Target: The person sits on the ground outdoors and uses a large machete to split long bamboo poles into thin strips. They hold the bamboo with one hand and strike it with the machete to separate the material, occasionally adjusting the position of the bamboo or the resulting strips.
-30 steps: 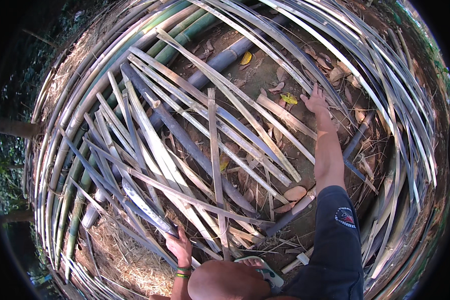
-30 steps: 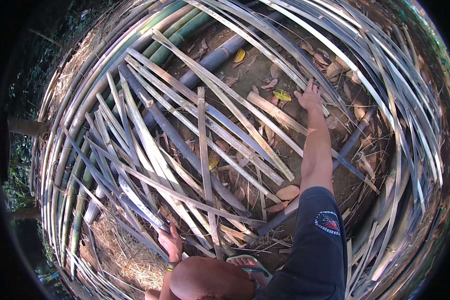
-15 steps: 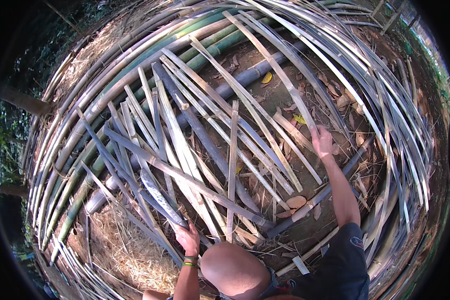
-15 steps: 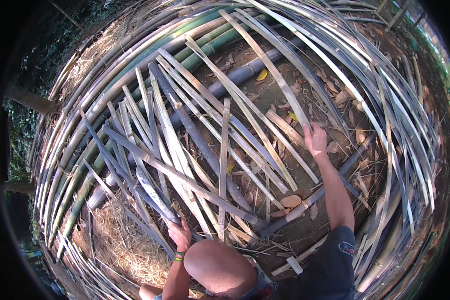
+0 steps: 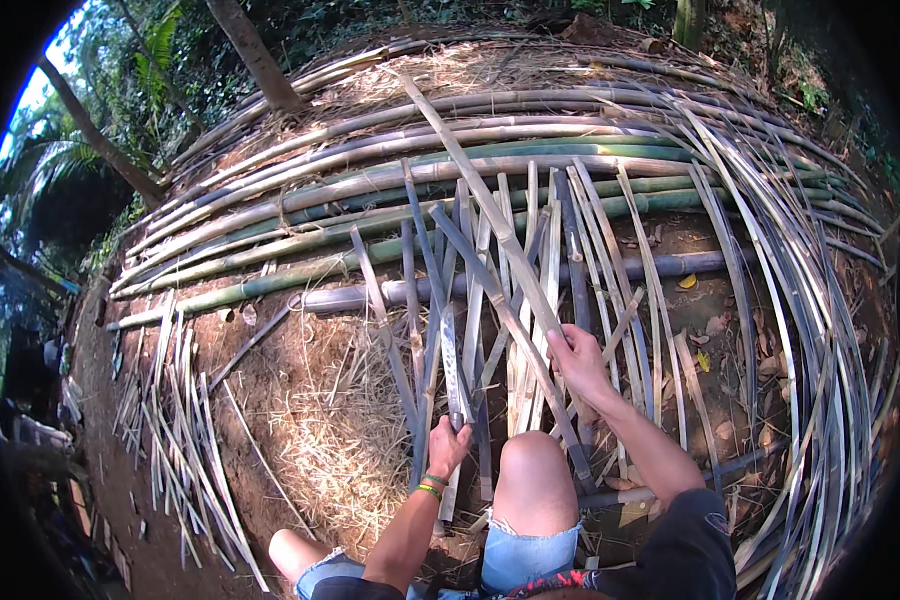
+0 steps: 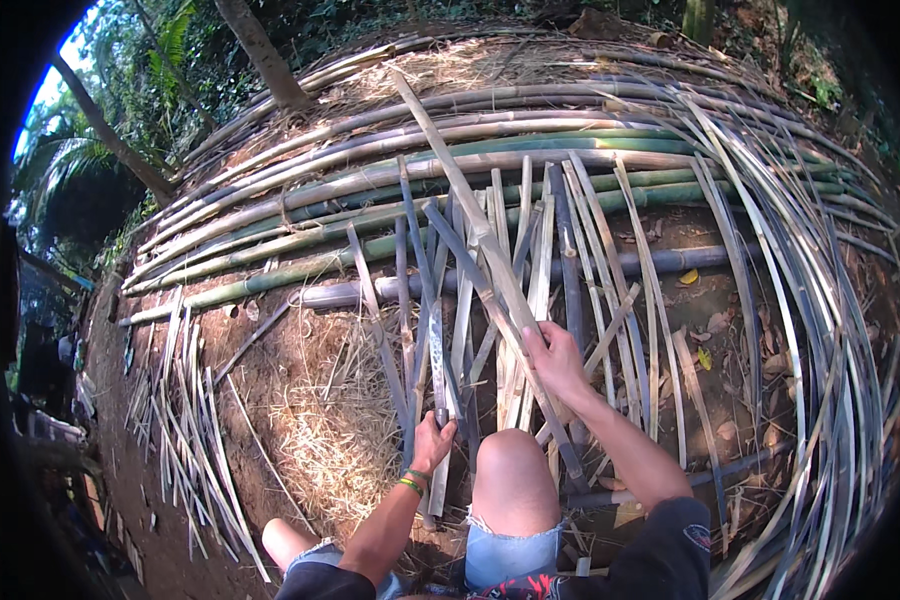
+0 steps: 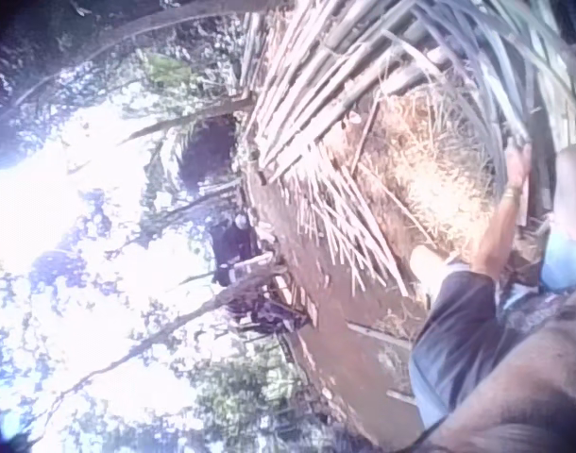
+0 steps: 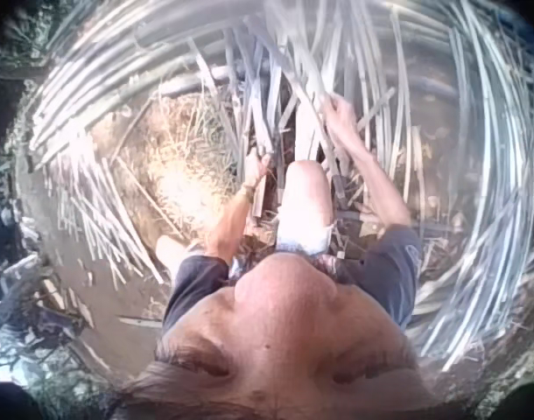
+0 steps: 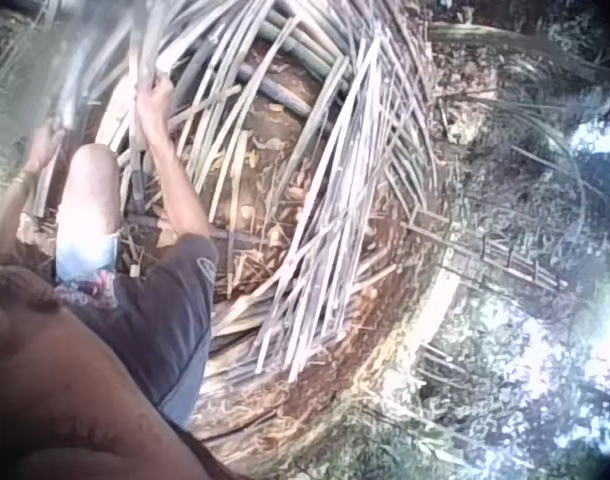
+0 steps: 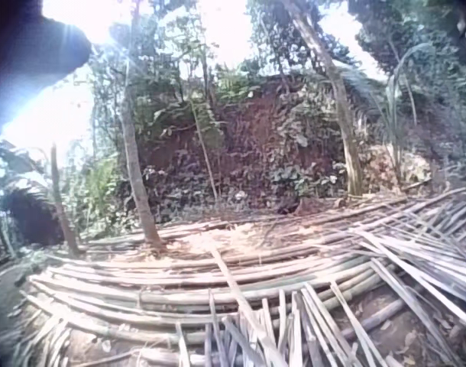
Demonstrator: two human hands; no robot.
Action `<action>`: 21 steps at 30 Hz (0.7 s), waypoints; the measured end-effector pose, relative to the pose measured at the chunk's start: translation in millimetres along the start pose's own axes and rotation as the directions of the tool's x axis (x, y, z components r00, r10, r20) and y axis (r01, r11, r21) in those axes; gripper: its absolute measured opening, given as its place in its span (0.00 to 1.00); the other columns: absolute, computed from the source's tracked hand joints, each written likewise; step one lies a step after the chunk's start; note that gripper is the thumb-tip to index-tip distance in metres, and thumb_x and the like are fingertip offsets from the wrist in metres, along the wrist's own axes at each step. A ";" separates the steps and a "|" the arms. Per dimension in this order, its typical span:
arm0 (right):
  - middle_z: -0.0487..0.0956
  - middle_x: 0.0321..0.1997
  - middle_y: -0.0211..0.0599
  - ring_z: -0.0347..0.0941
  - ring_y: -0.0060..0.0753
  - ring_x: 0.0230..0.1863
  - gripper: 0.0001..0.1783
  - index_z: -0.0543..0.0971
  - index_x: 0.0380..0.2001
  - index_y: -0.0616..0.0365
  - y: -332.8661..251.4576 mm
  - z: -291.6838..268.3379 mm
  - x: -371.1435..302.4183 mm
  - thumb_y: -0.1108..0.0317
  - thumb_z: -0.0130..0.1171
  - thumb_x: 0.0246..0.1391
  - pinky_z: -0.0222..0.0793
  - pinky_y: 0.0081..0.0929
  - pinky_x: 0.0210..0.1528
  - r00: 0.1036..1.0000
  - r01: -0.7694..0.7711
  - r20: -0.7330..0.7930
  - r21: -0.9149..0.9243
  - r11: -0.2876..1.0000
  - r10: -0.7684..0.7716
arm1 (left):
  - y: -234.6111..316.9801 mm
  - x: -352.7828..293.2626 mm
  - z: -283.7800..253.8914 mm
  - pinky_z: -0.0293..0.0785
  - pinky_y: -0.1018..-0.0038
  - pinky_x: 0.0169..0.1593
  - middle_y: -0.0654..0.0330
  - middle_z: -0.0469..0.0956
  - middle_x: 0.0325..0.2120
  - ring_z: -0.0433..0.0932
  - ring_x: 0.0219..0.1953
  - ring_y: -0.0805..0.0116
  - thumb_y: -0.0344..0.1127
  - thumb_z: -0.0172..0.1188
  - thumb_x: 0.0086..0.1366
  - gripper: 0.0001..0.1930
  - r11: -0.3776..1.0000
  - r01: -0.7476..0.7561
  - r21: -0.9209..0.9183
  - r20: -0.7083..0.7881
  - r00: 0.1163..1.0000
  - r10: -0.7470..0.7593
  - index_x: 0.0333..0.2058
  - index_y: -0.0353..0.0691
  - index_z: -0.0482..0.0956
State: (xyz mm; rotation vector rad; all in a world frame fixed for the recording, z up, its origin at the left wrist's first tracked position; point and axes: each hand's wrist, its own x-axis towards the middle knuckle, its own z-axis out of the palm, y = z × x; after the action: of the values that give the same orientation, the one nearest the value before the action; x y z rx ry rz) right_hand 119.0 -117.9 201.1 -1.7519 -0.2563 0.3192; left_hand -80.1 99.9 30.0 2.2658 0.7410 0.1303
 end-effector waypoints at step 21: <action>0.82 0.32 0.49 0.79 0.37 0.32 0.20 0.80 0.43 0.67 18.8 -2.9 -347.4 0.59 0.62 0.58 0.72 0.34 0.37 0.607 -0.245 -0.795 -0.193 0.950 -0.004 | -238.2 -81.2 -185.7 0.67 0.55 0.40 0.48 0.73 0.31 0.69 0.30 0.56 0.49 0.59 0.67 0.27 0.888 0.219 -0.404 -0.192 0.929 -0.317 0.47 0.25 0.71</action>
State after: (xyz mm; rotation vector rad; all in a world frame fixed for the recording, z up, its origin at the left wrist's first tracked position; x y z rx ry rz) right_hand -205.4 -243.4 208.6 -2.0284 0.5016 -0.4500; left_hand -315.8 304.7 12.6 1.7772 1.0616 0.4004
